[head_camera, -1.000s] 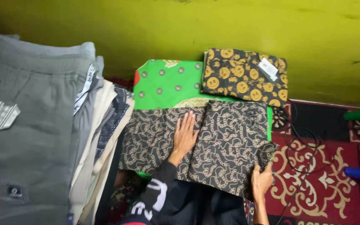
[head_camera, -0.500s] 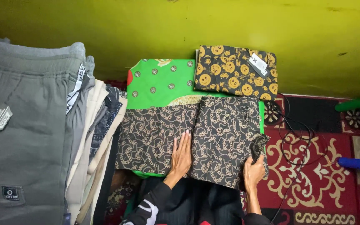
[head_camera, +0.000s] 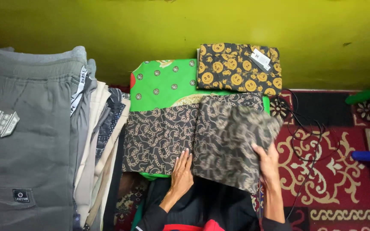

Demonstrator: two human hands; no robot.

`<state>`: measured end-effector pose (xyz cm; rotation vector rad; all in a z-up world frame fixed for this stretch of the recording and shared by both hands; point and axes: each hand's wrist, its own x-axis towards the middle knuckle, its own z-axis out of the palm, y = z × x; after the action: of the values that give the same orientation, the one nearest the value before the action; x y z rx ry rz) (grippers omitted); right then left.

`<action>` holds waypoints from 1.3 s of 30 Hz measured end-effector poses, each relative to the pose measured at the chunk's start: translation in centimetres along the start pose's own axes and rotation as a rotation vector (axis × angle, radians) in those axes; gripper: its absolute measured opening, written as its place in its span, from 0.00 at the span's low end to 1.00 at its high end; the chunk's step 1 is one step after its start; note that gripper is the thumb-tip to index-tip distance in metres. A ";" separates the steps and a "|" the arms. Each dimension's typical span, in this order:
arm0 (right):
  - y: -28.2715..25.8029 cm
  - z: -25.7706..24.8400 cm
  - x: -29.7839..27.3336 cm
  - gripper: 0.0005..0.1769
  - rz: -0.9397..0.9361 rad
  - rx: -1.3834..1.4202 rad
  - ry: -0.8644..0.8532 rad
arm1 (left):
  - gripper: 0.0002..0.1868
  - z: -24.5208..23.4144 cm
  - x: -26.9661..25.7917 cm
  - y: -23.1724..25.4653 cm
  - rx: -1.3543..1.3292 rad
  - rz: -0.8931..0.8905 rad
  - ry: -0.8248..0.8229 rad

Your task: Folding various pieces of clothing including trousers and patterned shirts on a low surface.

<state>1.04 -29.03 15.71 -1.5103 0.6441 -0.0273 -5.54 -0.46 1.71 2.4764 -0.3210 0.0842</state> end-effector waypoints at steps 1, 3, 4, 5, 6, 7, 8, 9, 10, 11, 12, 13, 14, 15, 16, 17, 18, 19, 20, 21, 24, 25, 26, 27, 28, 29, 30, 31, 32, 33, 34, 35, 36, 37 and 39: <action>-1.6 2.1 -1.0 0.29 0.001 0.004 0.007 | 0.33 -0.2 -0.2 -0.1 0.000 0.007 -0.005; -5.0 6.3 -2.8 0.19 -0.195 -0.341 -0.116 | 0.41 -0.6 -0.5 -0.1 0.111 0.100 -0.079; -5.7 9.0 -3.9 0.19 -0.194 -0.337 -0.106 | 0.41 -1.6 -0.3 0.6 0.110 0.109 -0.083; -6.4 11.8 -4.9 0.23 -0.216 -0.376 -0.268 | 0.36 -2.6 -0.1 1.3 0.003 0.077 -0.076; -7.1 14.6 -5.9 0.28 -0.237 -0.413 -0.431 | 0.32 -3.5 0.1 1.9 -0.104 0.043 -0.071; -5.7 16.9 -6.2 0.28 -0.234 -0.410 -0.420 | 0.32 -1.2 -1.3 -0.1 -0.105 0.051 -0.079; -4.2 19.2 -6.4 0.25 -0.280 -0.379 -0.497 | 0.25 1.1 -2.6 -2.1 -0.043 -0.013 -0.204; -2.8 21.5 -6.6 0.24 -0.327 -0.348 -0.574 | 0.20 3.5 -4.0 -4.2 0.022 -0.077 -0.330; -1.4 22.0 -6.5 0.24 -0.323 -0.344 -0.563 | 0.20 2.4 -3.5 -3.5 0.022 -0.069 -0.338; -0.1 22.7 -6.3 0.32 -0.343 -0.348 -0.680 | 0.16 1.4 -3.0 -3.0 -0.043 -0.068 -0.293; 1.3 23.5 -6.2 0.41 -0.363 -0.351 -0.796 | 0.13 0.4 -2.4 -2.4 -0.108 -0.068 -0.248; 2.0 22.4 -6.0 0.41 -0.367 -0.352 -0.794 | 0.13 1.5 -2.8 -3.6 -0.108 -0.064 -0.247; 2.8 21.3 -5.9 0.37 -0.449 -0.469 -0.767 | 0.16 2.6 -3.1 -4.8 -0.019 0.004 -0.220; 3.8 19.9 -6.0 0.34 -0.523 -0.589 -0.739 | 0.20 3.9 -3.9 -5.8 0.065 0.068 -0.196; 4.9 18.1 -6.2 0.34 -0.518 -0.593 -0.738 | 0.20 4.1 -4.5 -6.0 0.060 0.067 -0.199; 5.8 16.3 -6.1 0.40 -0.613 -0.614 -0.732 | 0.14 4.2 -4.6 -6.3 0.072 0.088 -0.171; 6.8 14.5 -6.1 0.47 -0.707 -0.636 -0.726 | 0.09 4.4 -4.8 -6.6 0.085 0.109 -0.142; 8.5 13.9 -6.3 0.47 -0.701 -0.637 -0.719 | 0.09 4.0 -4.5 -6.0 0.081 0.114 -0.149; 10.1 13.3 -6.6 0.46 -0.766 -0.775 -0.644 | 0.10 3.6 -4.2 -5.4 0.128 0.098 -0.169; 11.8 12.9 -6.7 0.46 -0.831 -0.910 -0.563 | 0.11 3.1 -3.7 -4.9 0.179 0.087 -0.187; 15.0 12.2 -6.0 0.37 -0.981 -0.973 -0.407 | 0.13 2.3 -3.3 -4.1 0.217 0.049 -0.269; 15.1 11.3 -5.6 0.37 -0.976 -0.972 -0.399 | 0.13 2.3 -3.4 -4.1 0.218 0.057 -0.275; 15.2 10.4 -5.3 0.36 -1.003 -1.008 -0.316 | 0.16 2.3 -3.4 -4.2 0.205 0.065 -0.262; 15.2 9.5 -4.8 0.35 -1.032 -1.045 -0.233 | 0.18 2.3 -3.4 -4.2 0.191 0.072 -0.246; 15.1 7.8 -4.1 0.35 -1.029 -1.047 -0.227 | 0.18 2.4 -3.3 -4.3 0.190 0.078 -0.249; 15.0 6.0 -3.3 0.38 -1.034 -1.074 -0.205 | 0.18 2.5 -3.4 -4.4 0.186 0.064 -0.244; 14.9 4.3 -2.6 0.41 -1.038 -1.101 -0.183 | 0.18 2.6 -3.5 -4.4 0.182 0.049 -0.239; 15.1 2.6 -1.7 0.41 -1.037 -1.102 -0.183 | 0.18 2.5 -3.4 -4.3 0.180 0.049 -0.240; 15.3 1.0 -0.8 0.44 -1.016 -1.152 -0.196 | 0.18 2.4 -3.3 -4.2 0.174 0.044 -0.252; 15.6 -0.7 0.2 0.47 -0.992 -1.200 -0.207 | 0.18 2.3 -3.2 -4.1 0.168 0.040 -0.265; 14.5 -1.1 1.0 0.47 -0.990 -1.201 -0.207 | 0.18 2.2 -3.1 -4.0 0.167 0.041 -0.268; 13.6 -1.7 1.6 0.40 -0.940 -1.124 -0.322 | 0.20 2.0 -3.1 -3.8 0.166 0.039 -0.257; 12.7 -2.3 2.2 0.34 -0.889 -1.044 -0.434 | 0.23 1.8 -3.2 -3.6 0.164 0.036 -0.245; 11.0 -2.2 2.7 0.34 -0.885 -1.043 -0.428 | 0.23 2.0 -3.0 -3.8 0.164 0.042 -0.249; 7.4 -1.9 3.8 0.09 -0.765 -0.879 -0.568 | 0.24 2.2 -2.6 -4.2 0.154 0.029 -0.254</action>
<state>0.68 -31.55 7.58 -2.3979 -0.4850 0.1122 -7.01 2.02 -2.91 2.6388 -0.4736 -0.2030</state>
